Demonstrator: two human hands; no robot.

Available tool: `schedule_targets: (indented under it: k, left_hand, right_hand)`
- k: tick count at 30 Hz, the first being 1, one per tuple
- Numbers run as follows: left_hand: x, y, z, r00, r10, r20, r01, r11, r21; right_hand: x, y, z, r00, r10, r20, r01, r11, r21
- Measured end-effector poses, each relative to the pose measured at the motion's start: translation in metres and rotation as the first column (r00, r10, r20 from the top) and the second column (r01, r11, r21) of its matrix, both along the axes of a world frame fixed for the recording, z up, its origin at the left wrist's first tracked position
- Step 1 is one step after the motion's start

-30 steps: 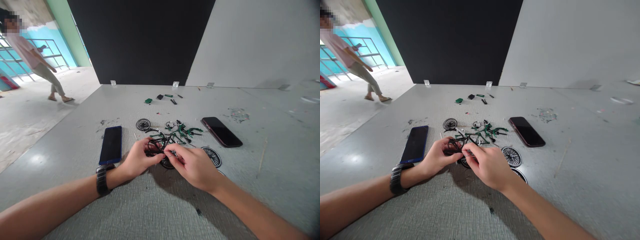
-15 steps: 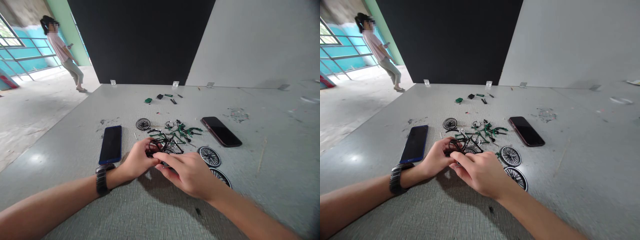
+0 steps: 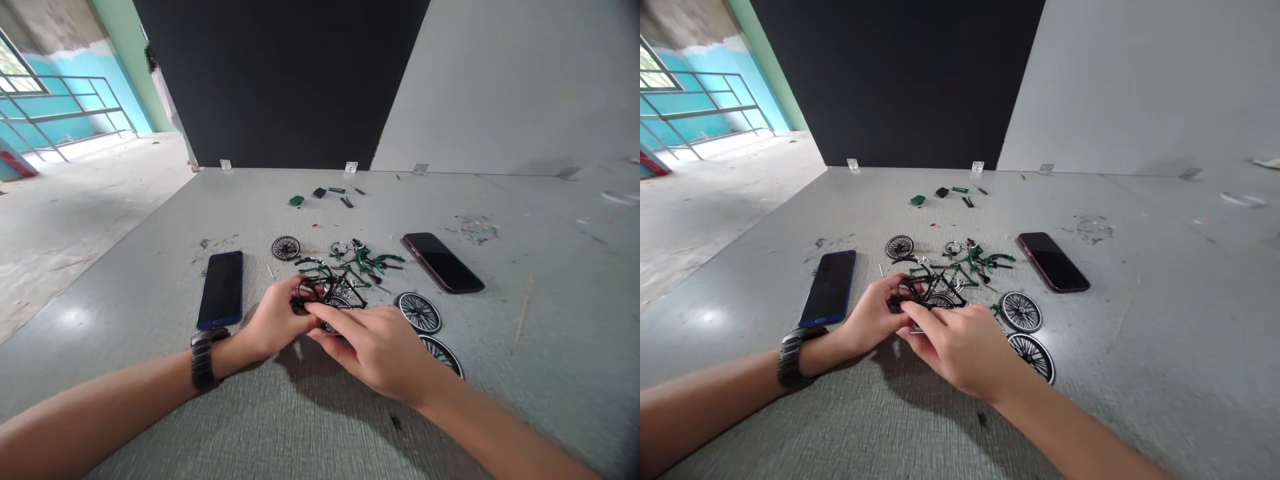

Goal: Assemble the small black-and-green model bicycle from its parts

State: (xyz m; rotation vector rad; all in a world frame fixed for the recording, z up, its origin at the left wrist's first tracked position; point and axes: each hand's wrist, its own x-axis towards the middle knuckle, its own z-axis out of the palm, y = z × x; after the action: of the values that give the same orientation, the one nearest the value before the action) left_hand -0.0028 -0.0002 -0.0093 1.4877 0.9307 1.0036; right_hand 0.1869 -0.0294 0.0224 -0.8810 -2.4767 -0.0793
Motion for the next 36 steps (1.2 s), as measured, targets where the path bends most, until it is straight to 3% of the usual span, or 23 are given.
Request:
schedule_targets:
  k: [6, 14, 26, 36]
  left_hand:
    - [-0.0002, -0.0002, 0.0015, 1.000, 0.019, -0.010, -0.019, 1.000, -0.002]
    - [0.0007, -0.0016, 0.0008, 1.000, -0.021, 0.019, 0.021, 1.000, -0.011]
    - [0.0006, 0.0003, 0.0010, 1.000, 0.020, 0.007, -0.020, 1.000, 0.008]
    - [-0.0013, -0.0008, -0.0054, 0.999, 0.017, -0.045, -0.016, 1.000, 0.017]
  right_hand:
    - [0.0017, -0.0005, 0.0010, 1.000, -0.006, 0.015, 0.005, 0.999, 0.051]
    - [0.0009, 0.0009, -0.0023, 1.000, -0.009, 0.008, 0.009, 1.000, 0.009]
    - [0.0054, 0.0005, 0.0006, 0.997, -0.041, 0.069, 0.030, 0.986, 0.162]
    - [0.0045, 0.0039, -0.0060, 0.996, -0.053, -0.068, 0.048, 0.996, -0.076]
